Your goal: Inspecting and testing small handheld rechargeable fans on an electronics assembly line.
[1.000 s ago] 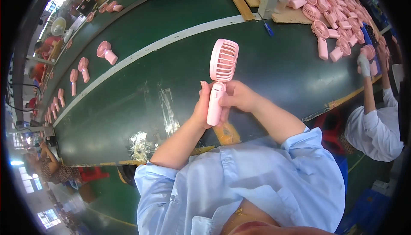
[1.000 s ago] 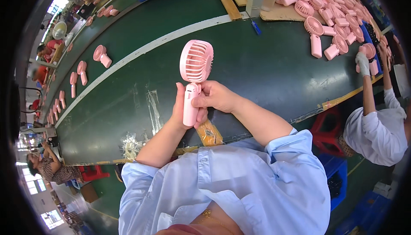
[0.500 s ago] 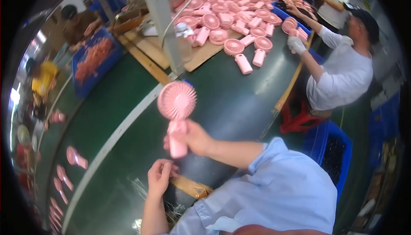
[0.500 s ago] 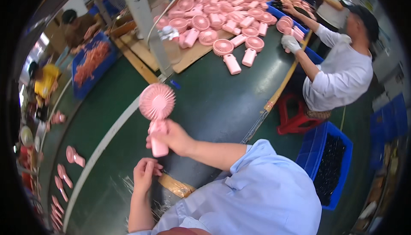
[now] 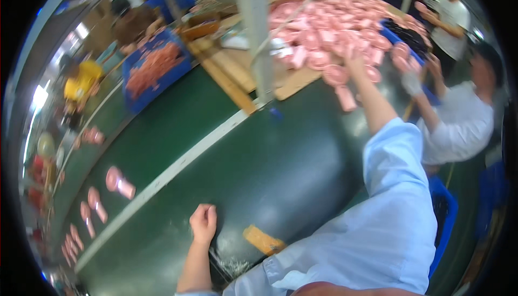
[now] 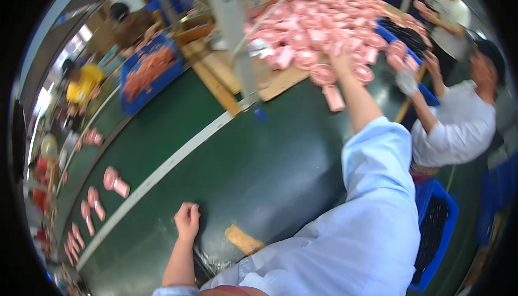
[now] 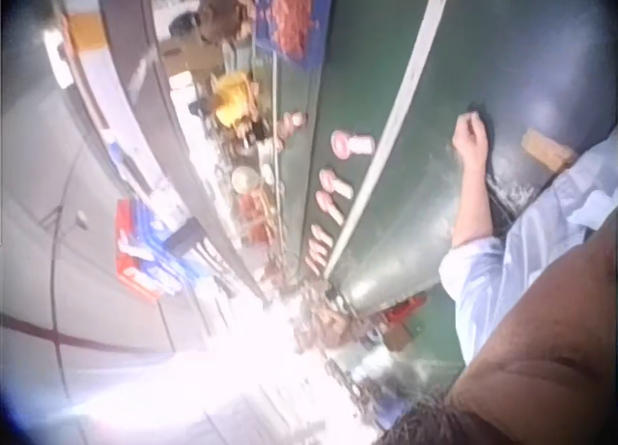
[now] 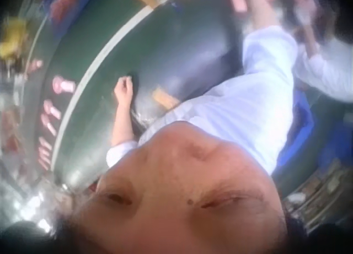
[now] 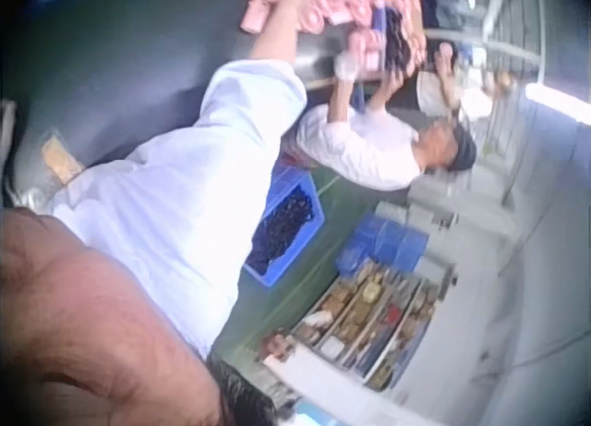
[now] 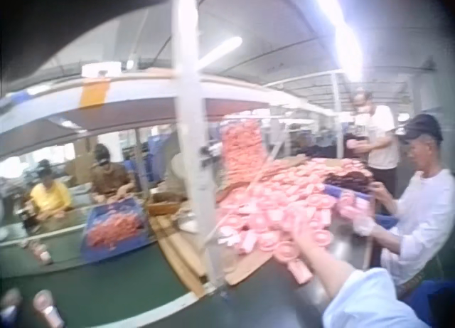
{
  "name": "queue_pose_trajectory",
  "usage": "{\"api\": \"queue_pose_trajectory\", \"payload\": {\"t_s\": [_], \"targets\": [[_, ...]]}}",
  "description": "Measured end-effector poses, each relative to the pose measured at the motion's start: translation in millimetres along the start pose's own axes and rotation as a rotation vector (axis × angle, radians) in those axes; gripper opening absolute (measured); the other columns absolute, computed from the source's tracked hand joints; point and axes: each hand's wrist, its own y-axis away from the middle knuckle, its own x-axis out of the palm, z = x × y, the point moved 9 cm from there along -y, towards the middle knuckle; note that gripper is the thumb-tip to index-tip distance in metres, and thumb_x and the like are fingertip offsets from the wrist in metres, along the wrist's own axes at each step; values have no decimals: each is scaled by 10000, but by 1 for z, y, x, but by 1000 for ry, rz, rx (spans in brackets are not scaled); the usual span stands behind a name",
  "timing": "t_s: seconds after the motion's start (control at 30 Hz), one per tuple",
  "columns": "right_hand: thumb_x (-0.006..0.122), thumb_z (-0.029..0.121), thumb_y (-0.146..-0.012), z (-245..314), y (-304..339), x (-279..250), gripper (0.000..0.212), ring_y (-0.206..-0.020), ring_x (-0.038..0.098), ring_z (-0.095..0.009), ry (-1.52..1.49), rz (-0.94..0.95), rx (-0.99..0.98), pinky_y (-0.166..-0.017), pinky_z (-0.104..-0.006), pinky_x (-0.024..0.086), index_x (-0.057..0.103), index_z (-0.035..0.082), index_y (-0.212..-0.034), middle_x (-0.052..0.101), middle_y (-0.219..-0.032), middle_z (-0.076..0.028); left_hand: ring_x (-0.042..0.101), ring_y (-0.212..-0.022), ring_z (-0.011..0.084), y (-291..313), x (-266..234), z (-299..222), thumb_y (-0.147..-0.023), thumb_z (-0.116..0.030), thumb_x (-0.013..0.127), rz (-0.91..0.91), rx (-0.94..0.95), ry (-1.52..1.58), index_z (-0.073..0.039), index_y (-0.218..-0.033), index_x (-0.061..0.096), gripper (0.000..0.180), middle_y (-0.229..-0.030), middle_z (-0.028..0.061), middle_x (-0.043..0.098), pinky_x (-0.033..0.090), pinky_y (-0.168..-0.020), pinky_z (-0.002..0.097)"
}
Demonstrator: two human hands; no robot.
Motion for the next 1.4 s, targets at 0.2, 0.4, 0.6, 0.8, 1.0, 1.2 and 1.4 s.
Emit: {"api": "queue_pose_trajectory", "payload": {"t_s": [0.2, 0.4, 0.6, 0.8, 1.0, 1.2, 1.4], "targets": [[510, 131, -850, 221, 77, -112, 250, -995, 533, -318, -771, 290, -599, -853, -391, 416, 556, -11, -1050, 570, -1036, -185, 556, -627, 81, -23, 4, -4, -870, -164, 545, 164, -259, 243, -44, -837, 583, 130, -688, 22, 593, 460, -568, 238], [631, 186, -754, 400, 251, -178, 122, -709, 610, -259, -1085, 713, -1181, -642, -352, 496, 650, 72, -794, 629, -744, -81, 528, -888, 248, -87, -99, 24, -748, -161, 631, -293, 92, -637, -54, -861, 551, 174, -909, 125, 541, 429, -740, 387], [615, 200, -762, 493, 307, -182, 134, -708, 582, -240, -1085, 621, -1208, -632, -335, 483, 611, 95, -846, 572, -735, -63, 110, -1345, 302, -124, -183, 150, -769, -530, 530, -316, -674, -1108, 17, -1370, 162, 892, -1441, 169, 157, 155, -1019, 575], [610, 206, -756, 509, 316, -178, 161, -669, 568, -222, -987, 565, -1167, -596, -333, 470, 570, 102, -872, 549, -710, -53, 133, -1341, 327, -102, -263, 225, -782, -406, 430, -446, -836, -1089, 31, -1221, 448, 620, -1418, 195, 233, 129, -1021, 596], [610, 203, -750, 514, 317, -177, 163, -646, 565, -210, -968, 605, -1189, -582, -310, 468, 575, 94, -867, 548, -699, -39, 288, -1227, 432, -69, -347, 267, -642, -577, 606, -568, -826, -996, -166, -1238, 474, 735, -1323, 264, 296, 292, -970, 519], [608, 202, -748, 512, 315, -177, 156, -654, 575, -215, -985, 588, -1169, -589, -322, 471, 577, 100, -863, 568, -718, -43, 488, -1022, 407, -83, -339, 266, -631, -643, 585, -379, -826, -899, -205, -1310, 401, 828, -1171, 267, 458, 418, -882, 434], [612, 190, -743, 519, 316, -182, 154, -654, 576, -239, -1066, 530, -1150, -591, -335, 472, 576, 90, -854, 578, -728, -70, 558, -966, 366, -97, -245, 112, -667, -550, 627, -269, -294, -353, -119, -1141, 572, 643, -997, 219, 600, 438, -855, 413]]}}
